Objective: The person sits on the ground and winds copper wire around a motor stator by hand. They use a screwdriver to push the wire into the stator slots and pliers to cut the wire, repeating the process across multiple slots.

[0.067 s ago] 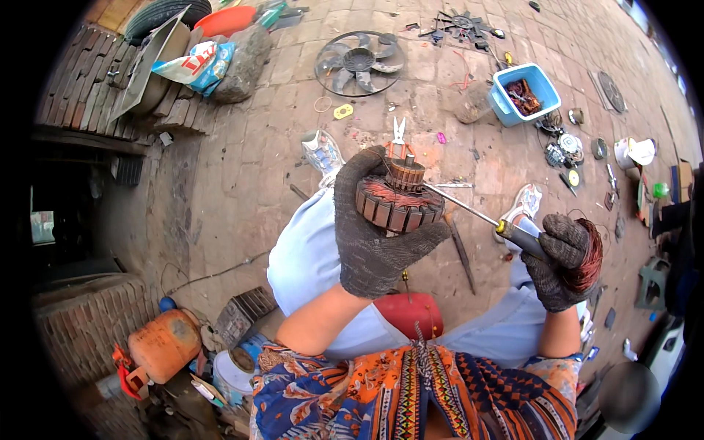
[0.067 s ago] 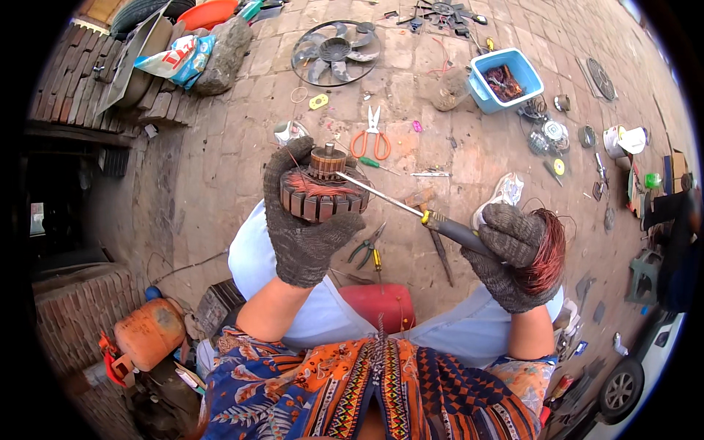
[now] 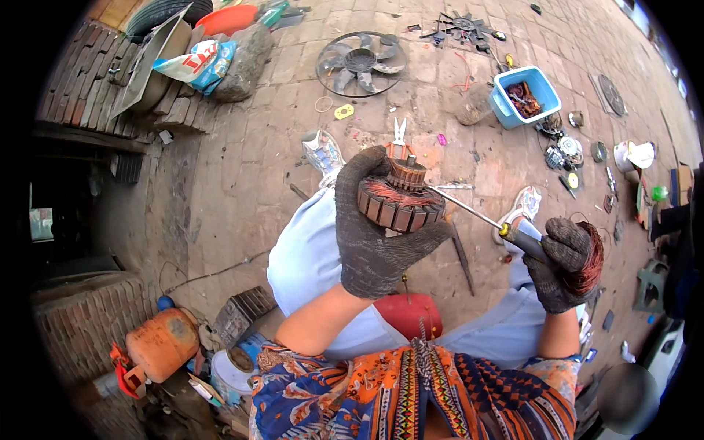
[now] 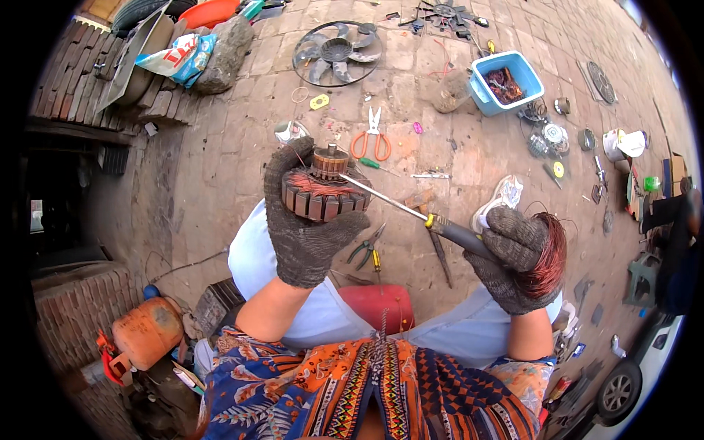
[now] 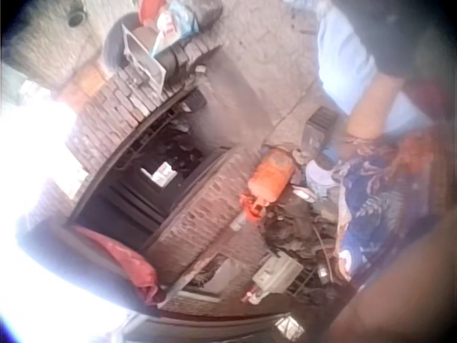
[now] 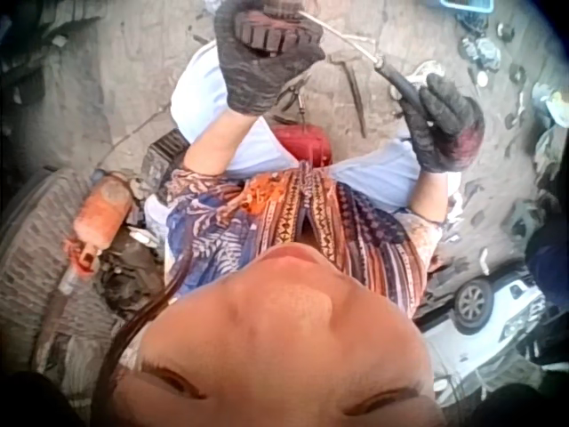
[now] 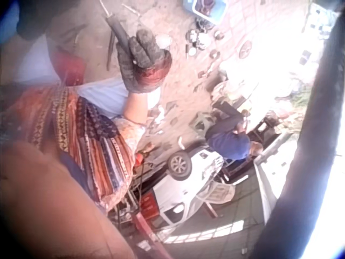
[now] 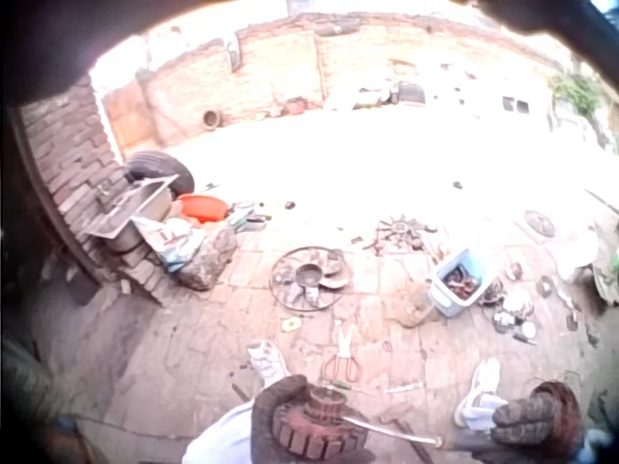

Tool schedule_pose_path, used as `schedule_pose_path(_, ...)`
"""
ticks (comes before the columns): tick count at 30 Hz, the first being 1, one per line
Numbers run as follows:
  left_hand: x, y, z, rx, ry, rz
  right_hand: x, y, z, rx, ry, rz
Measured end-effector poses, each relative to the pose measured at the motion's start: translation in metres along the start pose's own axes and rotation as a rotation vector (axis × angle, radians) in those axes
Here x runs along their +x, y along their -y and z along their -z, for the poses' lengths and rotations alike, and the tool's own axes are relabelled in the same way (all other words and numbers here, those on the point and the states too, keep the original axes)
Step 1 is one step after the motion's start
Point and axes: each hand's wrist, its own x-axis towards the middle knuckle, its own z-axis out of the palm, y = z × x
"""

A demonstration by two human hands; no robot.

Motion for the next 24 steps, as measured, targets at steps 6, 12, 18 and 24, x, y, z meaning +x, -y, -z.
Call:
schedule_pose_path(6, 0.004, -0.002, 0.0, 0.116, -0.02, -0.088, -0.002, 0.002, 0.0, -0.049, 0.044, -0.012)
schedule_pose_path(12, 0.001, 0.006, 0.0, 0.126, -0.009, -0.055, -0.003, 0.004, 0.002, -0.179, 0.154, 0.132)
schedule_pose_path(18, -0.004, 0.009, -0.002, -0.032, -0.035, 0.078, -0.004, 0.01, 0.001, -0.283, 0.145, 0.177)
schedule_pose_path(24, -0.004, 0.011, 0.002, 0.026, 0.001, 0.049, -0.001, 0.009, -0.001, -0.218, 0.064, 0.142)
